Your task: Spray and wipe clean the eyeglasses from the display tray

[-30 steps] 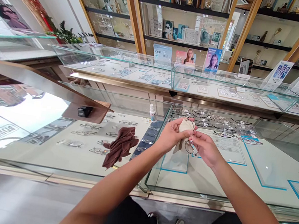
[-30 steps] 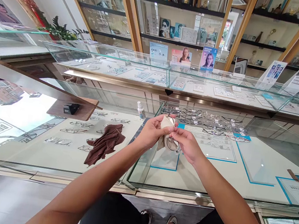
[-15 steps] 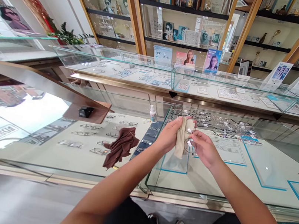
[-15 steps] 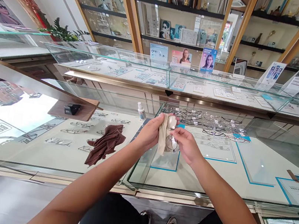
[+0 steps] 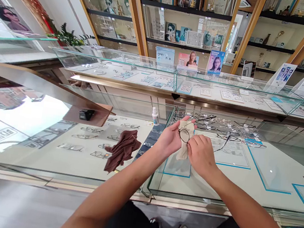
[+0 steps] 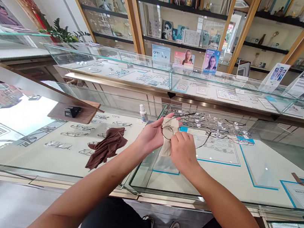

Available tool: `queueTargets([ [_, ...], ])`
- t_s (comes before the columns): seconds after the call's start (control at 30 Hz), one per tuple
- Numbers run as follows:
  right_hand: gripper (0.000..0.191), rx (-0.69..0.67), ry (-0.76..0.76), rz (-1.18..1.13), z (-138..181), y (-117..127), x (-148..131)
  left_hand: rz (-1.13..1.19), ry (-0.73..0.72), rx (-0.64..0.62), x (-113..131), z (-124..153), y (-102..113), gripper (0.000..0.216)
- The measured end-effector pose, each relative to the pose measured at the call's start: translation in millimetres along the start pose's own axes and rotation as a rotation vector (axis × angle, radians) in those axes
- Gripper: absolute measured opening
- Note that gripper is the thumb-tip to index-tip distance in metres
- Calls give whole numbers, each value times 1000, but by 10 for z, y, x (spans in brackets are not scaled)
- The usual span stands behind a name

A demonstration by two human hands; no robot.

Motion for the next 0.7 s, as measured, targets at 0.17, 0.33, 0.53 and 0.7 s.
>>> queueTargets([
  [0.17, 17, -40, 64, 57, 41, 4, -53, 32, -34, 27, 98, 2, 12, 41],
  [0.33, 15, -38, 18, -167, 36, 158, 13, 26, -175, 61, 317, -37, 54, 32],
  [0.53, 18, 193, -289, -438, -95, 408, 410, -553, -307, 15, 428, -41, 185, 15],
  [0.7, 23, 193, -464, -717, -173, 482, 581, -1140, -332, -269, 319, -58, 245, 19],
])
Point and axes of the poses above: each hand's wrist, its own z-axis away from the middle knuckle, its own y-axis out of the back of the hand, x = y × z, the point moved 1 cm from there along -z, towards the middle knuckle, and after that the axes turned 5 degrees about x, right-handed, at the moved point
